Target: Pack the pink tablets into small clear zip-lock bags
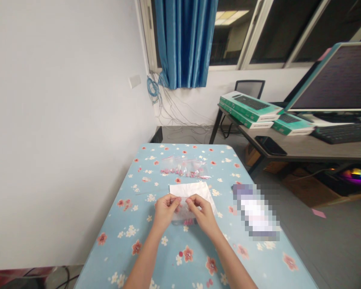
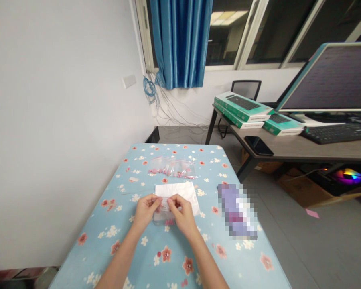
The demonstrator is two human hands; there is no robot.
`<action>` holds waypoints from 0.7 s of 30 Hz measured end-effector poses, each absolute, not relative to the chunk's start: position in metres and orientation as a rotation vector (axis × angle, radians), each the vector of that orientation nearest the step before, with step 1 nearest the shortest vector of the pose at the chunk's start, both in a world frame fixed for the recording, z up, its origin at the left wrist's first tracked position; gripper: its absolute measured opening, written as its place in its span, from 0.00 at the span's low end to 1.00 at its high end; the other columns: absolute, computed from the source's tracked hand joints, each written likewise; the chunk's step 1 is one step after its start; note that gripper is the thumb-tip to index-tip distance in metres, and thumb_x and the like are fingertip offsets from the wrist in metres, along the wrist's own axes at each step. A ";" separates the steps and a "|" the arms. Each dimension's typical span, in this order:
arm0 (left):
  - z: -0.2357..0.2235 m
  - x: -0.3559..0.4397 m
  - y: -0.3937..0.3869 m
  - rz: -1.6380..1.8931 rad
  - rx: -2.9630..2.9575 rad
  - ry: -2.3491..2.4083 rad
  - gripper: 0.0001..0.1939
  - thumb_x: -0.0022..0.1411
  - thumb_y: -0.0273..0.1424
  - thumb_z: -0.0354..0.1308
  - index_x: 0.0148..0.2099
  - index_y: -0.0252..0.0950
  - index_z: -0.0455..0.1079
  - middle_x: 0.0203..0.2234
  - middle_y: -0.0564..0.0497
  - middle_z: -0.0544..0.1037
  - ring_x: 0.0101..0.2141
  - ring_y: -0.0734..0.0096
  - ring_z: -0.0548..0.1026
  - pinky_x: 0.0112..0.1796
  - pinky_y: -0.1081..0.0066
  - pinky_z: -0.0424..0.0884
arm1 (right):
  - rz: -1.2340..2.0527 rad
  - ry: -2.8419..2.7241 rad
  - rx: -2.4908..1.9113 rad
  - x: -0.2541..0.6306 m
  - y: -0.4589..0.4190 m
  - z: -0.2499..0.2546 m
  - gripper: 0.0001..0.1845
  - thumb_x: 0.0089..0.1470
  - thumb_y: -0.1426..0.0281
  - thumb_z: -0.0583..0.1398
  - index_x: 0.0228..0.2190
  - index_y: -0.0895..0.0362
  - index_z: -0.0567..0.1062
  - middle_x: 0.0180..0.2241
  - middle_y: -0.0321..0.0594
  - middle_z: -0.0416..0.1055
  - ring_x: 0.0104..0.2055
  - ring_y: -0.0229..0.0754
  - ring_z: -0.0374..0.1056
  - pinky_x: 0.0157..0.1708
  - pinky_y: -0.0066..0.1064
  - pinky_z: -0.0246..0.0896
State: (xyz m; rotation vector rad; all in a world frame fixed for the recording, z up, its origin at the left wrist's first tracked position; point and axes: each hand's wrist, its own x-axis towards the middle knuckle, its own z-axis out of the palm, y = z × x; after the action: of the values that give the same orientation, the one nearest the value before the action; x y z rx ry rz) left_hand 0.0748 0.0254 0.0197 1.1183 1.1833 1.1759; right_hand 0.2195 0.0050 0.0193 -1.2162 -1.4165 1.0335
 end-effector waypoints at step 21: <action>0.020 0.071 0.025 1.086 1.068 1.062 0.16 0.42 0.40 0.68 0.27 0.33 0.71 0.19 0.52 0.74 0.18 0.76 0.70 0.21 0.76 0.65 | 1.037 -1.478 -1.190 0.216 0.003 0.020 0.17 0.57 0.59 0.55 0.25 0.58 0.71 0.22 0.35 0.66 0.26 0.37 0.60 0.28 0.27 0.55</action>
State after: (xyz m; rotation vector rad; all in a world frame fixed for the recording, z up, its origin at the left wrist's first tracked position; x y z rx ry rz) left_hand 0.0710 0.0252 0.0203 1.0683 1.0624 1.0864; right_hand 0.2156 0.0027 0.0196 -1.1900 -1.4785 1.0367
